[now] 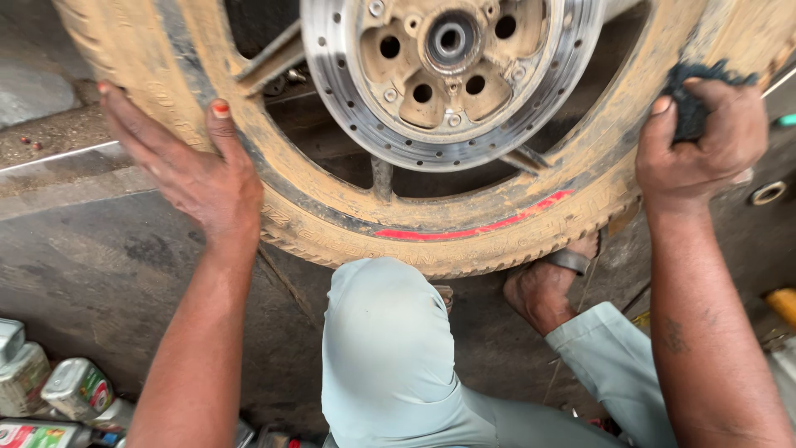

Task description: The person wipes the central hub of a motorcycle wheel with a cloth and then uses a hammer and a metal punch to strike the assembly components.

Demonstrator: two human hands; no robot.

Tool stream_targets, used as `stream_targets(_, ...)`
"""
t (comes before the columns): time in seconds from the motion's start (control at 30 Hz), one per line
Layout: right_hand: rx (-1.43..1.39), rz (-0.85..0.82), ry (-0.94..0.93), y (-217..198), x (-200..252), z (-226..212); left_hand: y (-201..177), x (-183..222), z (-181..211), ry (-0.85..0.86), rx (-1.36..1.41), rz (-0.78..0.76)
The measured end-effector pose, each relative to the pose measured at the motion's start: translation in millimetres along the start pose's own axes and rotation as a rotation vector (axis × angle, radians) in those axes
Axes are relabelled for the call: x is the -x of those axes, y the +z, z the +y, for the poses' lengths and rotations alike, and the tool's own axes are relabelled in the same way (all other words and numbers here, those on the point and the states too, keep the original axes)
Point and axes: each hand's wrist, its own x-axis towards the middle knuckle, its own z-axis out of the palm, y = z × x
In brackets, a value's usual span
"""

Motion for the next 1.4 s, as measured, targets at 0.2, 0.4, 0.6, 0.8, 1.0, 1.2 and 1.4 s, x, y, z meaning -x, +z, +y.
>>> stream_targets(0.2, 0.038, -0.009, 0.004, -13.3, -14.9, -32.8, -17.4, -3.1, 25.3, -0.031, 0.082, 0.040)
stream_targets(0.4, 0.034, -0.011, -0.002, -16.0, -22.9, -46.2, -24.2, -0.4, 32.0, -0.017, 0.120, 0.054)
stream_targets(0.6, 0.045, -0.005, -0.016, -18.6, -27.7, -50.2, -25.9, -0.4, 32.1, -0.006, 0.107, 0.046)
stream_targets(0.8, 0.043, -0.013, 0.015, -19.3, -29.4, -51.8, -21.1, -1.0, 28.1, -0.039, 0.074, 0.004)
stream_targets(1.0, 0.046, -0.013, -0.017, -24.0, -37.0, -57.2, -28.2, -5.7, 36.2, -0.056, 0.044, -0.008)
stream_targets(1.2, 0.041, 0.017, 0.004, -31.0, -44.2, -70.5, -45.6, -5.8, 53.3, -0.071, 0.086, 0.023)
stream_targets(1.4, 0.061, -0.015, 0.039, -31.3, -44.1, -71.2, -48.8, -9.4, 55.3, -0.100, 0.102, -0.019)
